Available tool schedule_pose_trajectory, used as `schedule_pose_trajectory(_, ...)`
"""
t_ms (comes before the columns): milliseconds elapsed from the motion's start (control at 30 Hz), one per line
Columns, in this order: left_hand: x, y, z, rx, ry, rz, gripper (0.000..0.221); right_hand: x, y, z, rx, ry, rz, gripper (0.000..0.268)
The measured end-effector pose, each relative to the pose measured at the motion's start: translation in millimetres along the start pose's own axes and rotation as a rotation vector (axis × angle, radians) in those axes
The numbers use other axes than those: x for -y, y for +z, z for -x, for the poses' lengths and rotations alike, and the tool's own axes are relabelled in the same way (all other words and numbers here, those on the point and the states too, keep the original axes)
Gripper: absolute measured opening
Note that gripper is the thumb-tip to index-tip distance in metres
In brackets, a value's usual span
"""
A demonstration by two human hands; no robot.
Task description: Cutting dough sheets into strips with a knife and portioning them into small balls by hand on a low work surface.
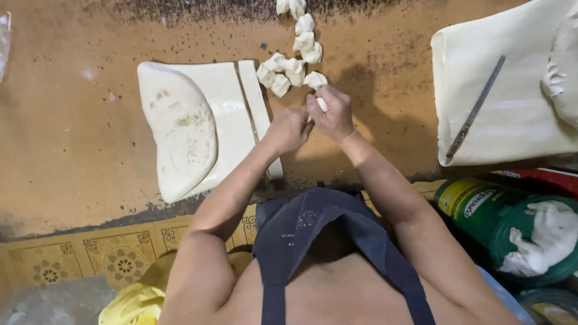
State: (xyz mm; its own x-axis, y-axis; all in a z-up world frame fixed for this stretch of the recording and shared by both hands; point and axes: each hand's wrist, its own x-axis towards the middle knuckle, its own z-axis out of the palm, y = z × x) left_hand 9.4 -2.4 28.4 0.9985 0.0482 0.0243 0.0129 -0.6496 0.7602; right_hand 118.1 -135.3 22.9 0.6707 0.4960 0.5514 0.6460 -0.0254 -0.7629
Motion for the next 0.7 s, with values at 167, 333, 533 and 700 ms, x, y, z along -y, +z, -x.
schedule_pose_trajectory(167,-82.3,-50.9,-12.4,-0.020,0.206,0.354,0.015,-93.2,6.4,16.0,0.128,0.108,0.316,0.062)
schedule_pose_trajectory(333,18.7,-71.9,-42.8,0.049,-0.386,-0.013,0.076,-19.3,-22.1,-7.2,0.275,0.470,0.004,0.102)
schedule_pose_trajectory(533,62.5,-92.7,-153.9,0.229,-0.577,-0.055,0.081,-94.0,43.6,-67.7,0.681,0.632,0.547,0.123)
schedule_pose_trajectory(700,104.3,-120.4,-234.9,0.346,-0.399,0.058,0.069,-134.4,59.6,-160.7,0.716,0.521,0.432,0.121)
